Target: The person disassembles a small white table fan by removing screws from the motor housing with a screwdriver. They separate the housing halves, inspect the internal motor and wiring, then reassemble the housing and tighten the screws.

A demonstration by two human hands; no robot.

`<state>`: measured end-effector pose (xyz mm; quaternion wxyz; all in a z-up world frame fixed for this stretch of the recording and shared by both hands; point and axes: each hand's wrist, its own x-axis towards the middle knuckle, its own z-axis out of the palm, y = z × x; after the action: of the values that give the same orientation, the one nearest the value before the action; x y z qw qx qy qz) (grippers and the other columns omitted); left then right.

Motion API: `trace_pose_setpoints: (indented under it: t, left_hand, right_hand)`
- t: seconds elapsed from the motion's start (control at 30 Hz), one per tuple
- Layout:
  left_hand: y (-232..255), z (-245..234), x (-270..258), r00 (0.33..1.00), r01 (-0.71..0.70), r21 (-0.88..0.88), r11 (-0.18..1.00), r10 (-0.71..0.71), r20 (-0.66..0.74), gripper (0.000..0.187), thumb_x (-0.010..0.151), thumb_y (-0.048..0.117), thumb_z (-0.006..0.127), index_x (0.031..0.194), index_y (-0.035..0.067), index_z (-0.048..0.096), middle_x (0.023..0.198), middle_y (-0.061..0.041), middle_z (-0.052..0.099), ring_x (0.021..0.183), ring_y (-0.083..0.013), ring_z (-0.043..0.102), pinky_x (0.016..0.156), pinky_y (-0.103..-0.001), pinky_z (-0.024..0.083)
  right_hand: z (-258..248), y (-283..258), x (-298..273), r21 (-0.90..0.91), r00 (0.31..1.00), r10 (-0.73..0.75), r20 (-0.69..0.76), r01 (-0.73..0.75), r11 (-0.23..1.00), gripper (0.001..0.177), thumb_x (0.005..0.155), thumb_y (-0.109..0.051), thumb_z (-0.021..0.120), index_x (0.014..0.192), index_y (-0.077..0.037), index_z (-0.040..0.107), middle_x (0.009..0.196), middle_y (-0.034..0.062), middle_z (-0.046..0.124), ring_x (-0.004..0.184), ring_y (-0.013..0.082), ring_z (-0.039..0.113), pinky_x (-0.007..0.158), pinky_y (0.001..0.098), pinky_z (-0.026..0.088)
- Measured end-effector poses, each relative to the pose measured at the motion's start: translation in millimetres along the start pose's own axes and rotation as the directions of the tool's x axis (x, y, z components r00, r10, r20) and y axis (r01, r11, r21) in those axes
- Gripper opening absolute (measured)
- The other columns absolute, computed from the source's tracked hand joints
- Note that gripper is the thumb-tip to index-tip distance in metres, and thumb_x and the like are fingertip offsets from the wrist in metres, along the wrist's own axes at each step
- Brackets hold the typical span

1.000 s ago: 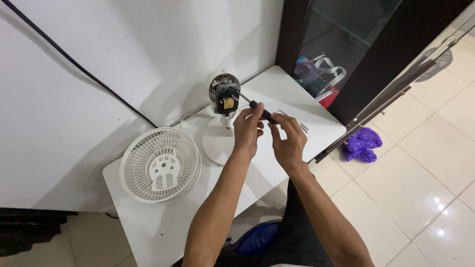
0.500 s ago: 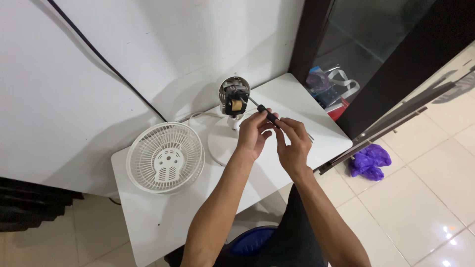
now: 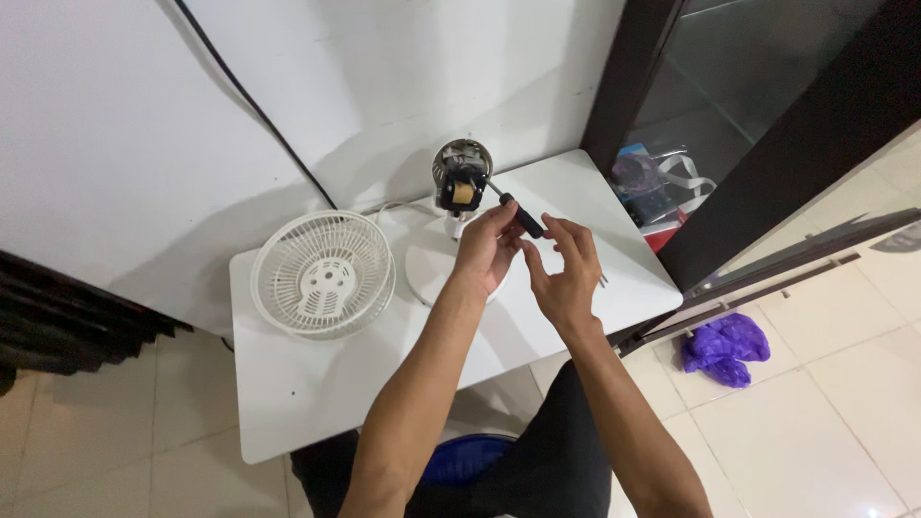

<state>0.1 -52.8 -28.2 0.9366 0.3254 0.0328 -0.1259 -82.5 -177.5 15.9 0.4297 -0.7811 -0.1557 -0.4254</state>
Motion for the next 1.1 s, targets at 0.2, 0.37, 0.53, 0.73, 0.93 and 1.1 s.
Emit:
trace_pose_setpoints:
  t: [0.2, 0.37, 0.53, 0.73, 0.93, 1.1]
  left_hand:
    - [0, 0, -4, 1.0, -0.016, -0.061, 0.998, 0.018, 0.018, 0.019, 0.094, 0.015, 0.07, 0.107, 0.002, 0.067, 0.099, -0.01, 0.069, 0.092, -0.021, 0.064, 0.079, -0.034, 0.053]
    - [3, 8, -8, 0.99, -0.013, 0.004, 1.0, 0.013, -0.14, 0.019, 0.091, 0.022, 0.074, 0.099, 0.007, 0.065, 0.091, -0.005, 0.065, 0.086, -0.0191, 0.062, 0.073, -0.035, 0.05]
    - [2, 13, -8, 0.992, -0.057, 0.063, 0.996, 0.063, -0.106, 0.018, 0.091, 0.02, 0.078, 0.094, 0.008, 0.065, 0.086, -0.004, 0.063, 0.08, -0.0185, 0.059, 0.07, -0.033, 0.049]
    - [1, 13, -9, 0.998, -0.033, 0.031, 0.999, 0.035, -0.061, 0.014, 0.093, 0.016, 0.072, 0.097, 0.003, 0.066, 0.088, -0.008, 0.064, 0.084, -0.0203, 0.061, 0.068, -0.034, 0.049]
    - [-1, 14, -13, 0.998, -0.009, -0.062, 0.998, 0.005, -0.061, 0.019, 0.089, 0.013, 0.068, 0.104, 0.001, 0.067, 0.1, -0.01, 0.068, 0.096, -0.0218, 0.065, 0.08, -0.035, 0.054]
    - [-3, 11, -13, 0.993, -0.016, -0.046, 0.999, 0.01, -0.116, 0.022, 0.093, 0.021, 0.073, 0.104, 0.002, 0.066, 0.1, -0.012, 0.067, 0.095, -0.021, 0.065, 0.076, -0.032, 0.051]
  right_hand:
    - [2, 3, -3, 0.0, 0.995, 0.084, 0.052, -0.084, 0.996, 0.032, 0.089, 0.001, 0.081, 0.12, -0.002, 0.074, 0.095, 0.011, 0.069, 0.078, 0.0226, 0.068, 0.071, 0.0336, 0.055]
    - [2, 10, -7, 0.003, 0.999, 0.012, 0.049, -0.012, 1.0, 0.032, 0.09, 0.005, 0.077, 0.12, -0.005, 0.075, 0.101, 0.0123, 0.066, 0.085, 0.024, 0.069, 0.073, 0.0359, 0.056]
    - [-2, 13, -5, 0.079, 0.994, -0.002, 0.106, -0.007, 0.997, 0.035, 0.091, 0.008, 0.073, 0.123, -0.008, 0.075, 0.11, 0.0129, 0.064, 0.088, 0.0232, 0.069, 0.074, 0.0345, 0.058]
    - [-6, 10, -2, 0.074, 0.999, 0.017, 0.049, -0.021, 0.997, 0.04, 0.087, 0.001, 0.081, 0.125, 0.0, 0.071, 0.105, 0.0125, 0.063, 0.086, 0.0236, 0.067, 0.072, 0.0353, 0.056]
    - [-5, 15, -5, 0.085, 0.996, 0.055, 0.075, -0.061, 0.995, 0.029, 0.089, 0.001, 0.082, 0.117, -0.003, 0.075, 0.103, 0.0115, 0.064, 0.082, 0.0222, 0.067, 0.072, 0.0351, 0.055]
    - [-3, 19, -7, 0.123, 0.997, -0.043, 0.057, 0.036, 0.992, 0.028, 0.088, 0.005, 0.078, 0.115, -0.003, 0.073, 0.11, 0.0111, 0.065, 0.093, 0.0255, 0.069, 0.078, 0.0364, 0.057]
